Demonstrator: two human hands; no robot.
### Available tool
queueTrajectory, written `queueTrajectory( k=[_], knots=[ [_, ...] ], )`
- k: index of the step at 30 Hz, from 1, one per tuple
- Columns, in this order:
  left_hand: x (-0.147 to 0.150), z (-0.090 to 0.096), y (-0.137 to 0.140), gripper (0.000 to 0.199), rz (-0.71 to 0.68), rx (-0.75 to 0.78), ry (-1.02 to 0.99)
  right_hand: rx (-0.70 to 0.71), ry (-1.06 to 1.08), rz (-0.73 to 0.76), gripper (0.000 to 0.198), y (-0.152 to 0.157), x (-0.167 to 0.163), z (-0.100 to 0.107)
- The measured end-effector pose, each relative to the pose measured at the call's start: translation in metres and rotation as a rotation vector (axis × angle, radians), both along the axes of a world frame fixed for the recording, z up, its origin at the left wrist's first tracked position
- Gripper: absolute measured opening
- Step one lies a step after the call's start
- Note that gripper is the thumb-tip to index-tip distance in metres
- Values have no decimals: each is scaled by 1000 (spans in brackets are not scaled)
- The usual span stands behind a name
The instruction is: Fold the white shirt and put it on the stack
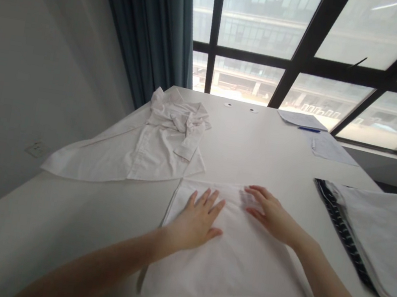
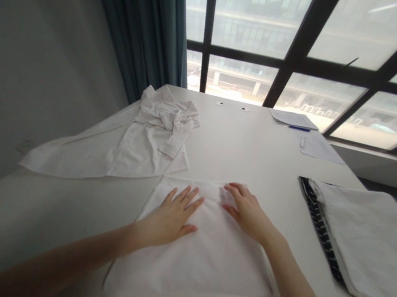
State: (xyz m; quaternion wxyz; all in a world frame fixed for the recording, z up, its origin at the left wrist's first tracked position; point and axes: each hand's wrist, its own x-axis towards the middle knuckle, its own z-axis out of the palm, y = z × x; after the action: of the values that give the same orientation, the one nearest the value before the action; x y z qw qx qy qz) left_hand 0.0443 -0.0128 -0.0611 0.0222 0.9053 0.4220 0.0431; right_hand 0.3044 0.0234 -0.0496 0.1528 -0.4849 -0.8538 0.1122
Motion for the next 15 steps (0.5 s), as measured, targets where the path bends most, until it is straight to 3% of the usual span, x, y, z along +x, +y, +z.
queueTrajectory(
  k=[5, 15],
  knots=[
    [-7, -13, 13, 75, 0, -19, -4, -88, -210, -86, 50, -20, -31, -14],
    [-8, -11, 39, 76, 0, -5, 48, -46, -306, -144, 57, -1, -31, -25]
  ],
)
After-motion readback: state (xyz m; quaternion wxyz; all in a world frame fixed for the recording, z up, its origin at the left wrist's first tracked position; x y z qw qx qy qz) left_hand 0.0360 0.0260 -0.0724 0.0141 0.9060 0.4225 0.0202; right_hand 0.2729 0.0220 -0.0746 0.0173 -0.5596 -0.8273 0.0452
